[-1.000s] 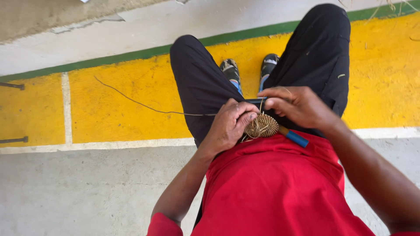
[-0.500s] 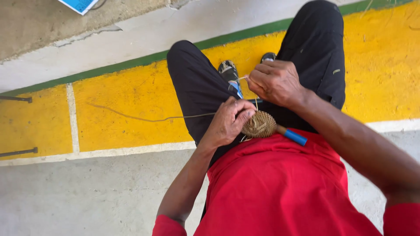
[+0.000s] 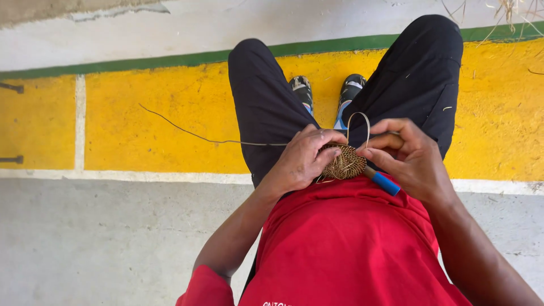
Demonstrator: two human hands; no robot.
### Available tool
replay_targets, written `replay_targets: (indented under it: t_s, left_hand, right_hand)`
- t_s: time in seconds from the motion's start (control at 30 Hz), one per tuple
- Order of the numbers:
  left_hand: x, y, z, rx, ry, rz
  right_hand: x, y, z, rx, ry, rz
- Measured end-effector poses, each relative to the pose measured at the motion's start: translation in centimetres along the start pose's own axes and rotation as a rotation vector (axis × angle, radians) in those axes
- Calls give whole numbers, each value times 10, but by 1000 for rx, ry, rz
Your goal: Weaving a small circular base or coaster using natural fibers and a small hand tool.
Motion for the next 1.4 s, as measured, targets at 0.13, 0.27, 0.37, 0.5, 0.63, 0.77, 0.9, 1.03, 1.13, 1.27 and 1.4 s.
replay_targets:
  t_s: [0.13, 0.27, 0.37, 0.5, 0.63, 0.77, 0.9, 1.03, 1.13, 1.27, 1.4]
  left_hand:
    - [0, 4, 6, -52, 68, 64]
    - [0, 5, 8, -60, 56, 63]
    - [1, 6, 8, -70, 51, 73]
    - [-1, 6, 9, -59, 35, 66]
    - [-2, 9, 6, -56, 41, 73]
    - [-3, 7, 8, -49, 41, 77]
    - [-1, 5, 8, -47, 50, 91]
    - [-2, 7, 8, -47, 52, 82]
    - [-1, 5, 9, -38, 69, 100]
    - [-1, 6, 9, -53, 71, 92]
    - [0, 9, 4, -64, 86, 89]
  right_hand:
    - [-1, 5, 0, 485, -52, 0]
    - [3, 8, -9, 565, -265, 81]
    - [2, 7, -5, 526, -147, 107]
    - [0, 12, -9, 614, -260, 66]
    - [-3, 16, -14, 686, -321, 49]
    - [-4, 16, -12, 665, -289, 37]
    - [-5, 15, -11, 662, -265, 60]
    - [-4, 19, -18, 726, -272, 123]
    - [-3, 27, -23, 841, -383, 75]
    - [2, 37, -25, 1027, -586, 66]
    - [4, 42, -22, 1043, -613, 52]
Point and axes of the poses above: each hand's wrist, its own x-axis away from the middle knuckle, its own y-axis out of the palm, z = x × y, the point moved 4 cm from there along -x, towards the middle knuckle, and after that the axes turned 5 degrees about z, right-handed, at the moved point
